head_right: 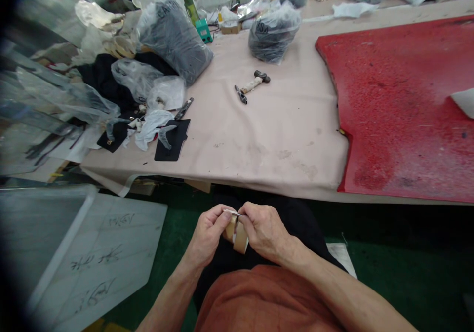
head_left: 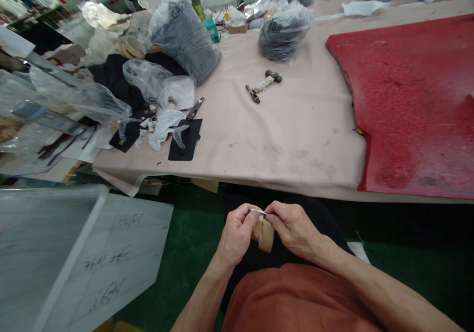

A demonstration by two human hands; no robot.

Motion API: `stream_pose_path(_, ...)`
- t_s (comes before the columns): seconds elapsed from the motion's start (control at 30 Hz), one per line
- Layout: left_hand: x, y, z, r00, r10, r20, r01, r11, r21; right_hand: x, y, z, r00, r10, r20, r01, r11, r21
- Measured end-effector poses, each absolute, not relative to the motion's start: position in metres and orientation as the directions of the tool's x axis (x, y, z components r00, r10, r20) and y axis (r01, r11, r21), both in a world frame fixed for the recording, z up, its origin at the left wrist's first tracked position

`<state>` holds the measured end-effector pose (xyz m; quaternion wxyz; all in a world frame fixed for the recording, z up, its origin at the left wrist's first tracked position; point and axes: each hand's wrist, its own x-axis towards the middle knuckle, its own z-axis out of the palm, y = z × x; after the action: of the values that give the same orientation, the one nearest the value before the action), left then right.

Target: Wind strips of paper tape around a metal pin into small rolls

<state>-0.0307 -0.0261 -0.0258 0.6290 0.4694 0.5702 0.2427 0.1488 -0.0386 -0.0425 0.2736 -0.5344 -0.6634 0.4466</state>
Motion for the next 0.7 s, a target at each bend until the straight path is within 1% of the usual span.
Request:
stream_pose_path(0.07, -0.0307, -0.0266, -0.0252, 0.258, 0.849, -0.462, 0.242, 0.406, 0.881, 0.1484, -0.0374, -0.0404, -0.293, 0.945, -0.143, 0.456, 0.007, -0.890)
stream_pose_path(0.13, -0.0305, -0.0271, -0.0242, 0.271, 0.842, -0.466, 0.220, 0.417, 0.882, 0.1481, -0.0362, -0.0382, -0.301, 0.939, -0.165, 0.437, -0.018, -0.899)
stream_pose_path(0.33, -0.0270, -0.0272, -0.0229, 0.280, 0.773, -0.570, 0.045, 0.582, 0.812, 0.1471, -0.0335, -0.0342, -0.294, 0.932, -0.213, 0.381, -0.090, -0.920)
stream_pose_path(0.47, -0.0232, -0.0278, -0.0240, 0.208, 0.750, -0.627, -0.030, 0.646, 0.763, 0.1443, -0.0338, -0.0345, -0.281, 0.928, -0.243, 0.372, -0.128, -0.919)
stream_pose_path(0.57, -0.0223, -0.0297, -0.0243, 0.165, 0.788, -0.594, -0.043, 0.607, 0.794, 0.1420, -0.0346, -0.0354, -0.275, 0.935, -0.223, 0.376, -0.109, -0.920)
stream_pose_path(0.63, -0.0227, -0.0314, -0.0251, 0.154, 0.816, -0.558, -0.003, 0.565, 0.825, 0.1408, -0.0350, -0.0365, -0.268, 0.938, -0.219, 0.373, -0.108, -0.922)
stream_pose_path(0.7, -0.0229, -0.0329, -0.0264, 0.143, 0.820, -0.554, 0.024, 0.557, 0.830, 0.1399, -0.0357, -0.0381, -0.262, 0.943, -0.207, 0.379, -0.097, -0.920)
